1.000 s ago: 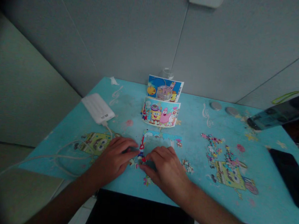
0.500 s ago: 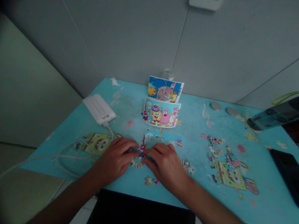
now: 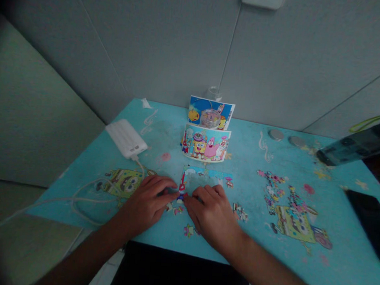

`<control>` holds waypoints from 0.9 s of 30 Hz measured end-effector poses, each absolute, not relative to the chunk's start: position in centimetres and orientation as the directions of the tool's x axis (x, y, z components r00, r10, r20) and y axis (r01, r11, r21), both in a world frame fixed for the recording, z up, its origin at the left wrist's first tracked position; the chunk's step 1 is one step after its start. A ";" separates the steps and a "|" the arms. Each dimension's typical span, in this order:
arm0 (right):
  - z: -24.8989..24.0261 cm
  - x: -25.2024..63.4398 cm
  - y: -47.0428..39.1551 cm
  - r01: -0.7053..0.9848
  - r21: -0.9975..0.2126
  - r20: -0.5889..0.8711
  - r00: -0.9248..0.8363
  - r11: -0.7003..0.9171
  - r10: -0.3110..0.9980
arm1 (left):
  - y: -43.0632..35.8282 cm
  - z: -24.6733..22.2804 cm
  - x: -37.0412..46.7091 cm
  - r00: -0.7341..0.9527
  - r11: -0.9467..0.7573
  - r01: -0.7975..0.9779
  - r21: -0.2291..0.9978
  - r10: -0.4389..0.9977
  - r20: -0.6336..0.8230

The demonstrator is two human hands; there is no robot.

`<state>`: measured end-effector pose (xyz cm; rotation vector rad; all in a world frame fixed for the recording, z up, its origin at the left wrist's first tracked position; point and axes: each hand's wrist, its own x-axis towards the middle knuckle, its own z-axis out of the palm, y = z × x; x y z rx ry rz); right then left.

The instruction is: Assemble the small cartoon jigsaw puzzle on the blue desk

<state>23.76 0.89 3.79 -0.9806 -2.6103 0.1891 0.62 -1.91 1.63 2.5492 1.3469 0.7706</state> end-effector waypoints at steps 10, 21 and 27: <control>3.9 23.4 0.5 0.630 -0.147 0.265 -0.718 0.762 0.644 | -1.8 1.7 0.7 0.464 -0.595 0.724 0.349 0.795 0.392; 3.6 23.4 0.6 0.612 -0.105 0.264 -0.743 0.784 0.616 | -1.8 1.8 0.7 0.472 -0.595 0.720 0.357 0.797 0.376; 3.7 23.5 0.7 0.595 -0.080 0.251 -0.764 0.800 0.594 | -1.8 1.7 0.7 0.468 -0.592 0.723 0.355 0.798 0.379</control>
